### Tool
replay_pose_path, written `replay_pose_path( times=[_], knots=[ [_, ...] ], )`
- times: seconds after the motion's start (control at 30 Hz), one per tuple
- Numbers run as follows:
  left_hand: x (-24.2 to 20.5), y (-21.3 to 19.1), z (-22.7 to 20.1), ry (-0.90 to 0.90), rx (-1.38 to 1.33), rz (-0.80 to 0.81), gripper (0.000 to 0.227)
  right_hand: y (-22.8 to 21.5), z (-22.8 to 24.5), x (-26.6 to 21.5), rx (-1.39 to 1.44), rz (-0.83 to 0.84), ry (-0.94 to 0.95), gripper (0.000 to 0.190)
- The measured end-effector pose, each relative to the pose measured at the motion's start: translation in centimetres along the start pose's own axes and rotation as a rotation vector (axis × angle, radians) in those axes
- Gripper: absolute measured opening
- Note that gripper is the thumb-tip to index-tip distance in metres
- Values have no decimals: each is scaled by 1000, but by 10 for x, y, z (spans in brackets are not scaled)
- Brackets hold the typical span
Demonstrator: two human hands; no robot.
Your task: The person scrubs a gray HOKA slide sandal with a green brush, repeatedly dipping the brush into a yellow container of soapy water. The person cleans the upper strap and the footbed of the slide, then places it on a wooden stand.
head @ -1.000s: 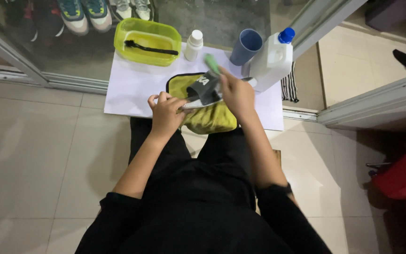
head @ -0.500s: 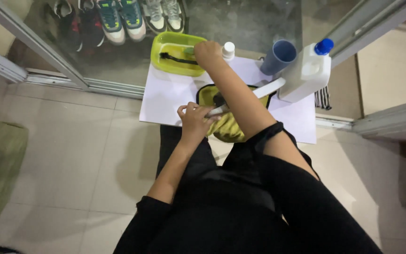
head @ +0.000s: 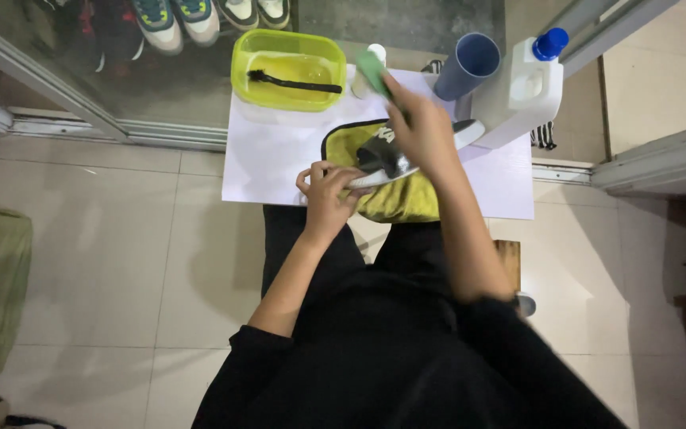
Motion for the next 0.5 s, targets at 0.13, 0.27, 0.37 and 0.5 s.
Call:
replay_pose_path(
  times=[0.13, 0.27, 0.37, 0.5],
  knots=[
    [-2, 11, 9, -54, -48, -13, 22, 4, -6, -106, 142, -189, 185, 41],
    [-10, 16, 8, -5, -3, -48, 21, 33, -30, -156, -98, -322, 278, 16],
    [-12, 16, 2, 19, 14, -46, 23, 47, -8, -170, -285, -400, 97, 14],
    [-17, 19, 4, 74, 59, -79, 23, 44, -62, -160, -297, -346, 233, 43]
  ],
)
Point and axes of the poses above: each hand's wrist, its own x-axis towards the middle knuckle, its own y-axis out of the palm, z = x × y, the point moved 8 cm from there along x, towards the middle knuckle, and after that the axes turned 9 degrees about z, right-handed, at the moved point
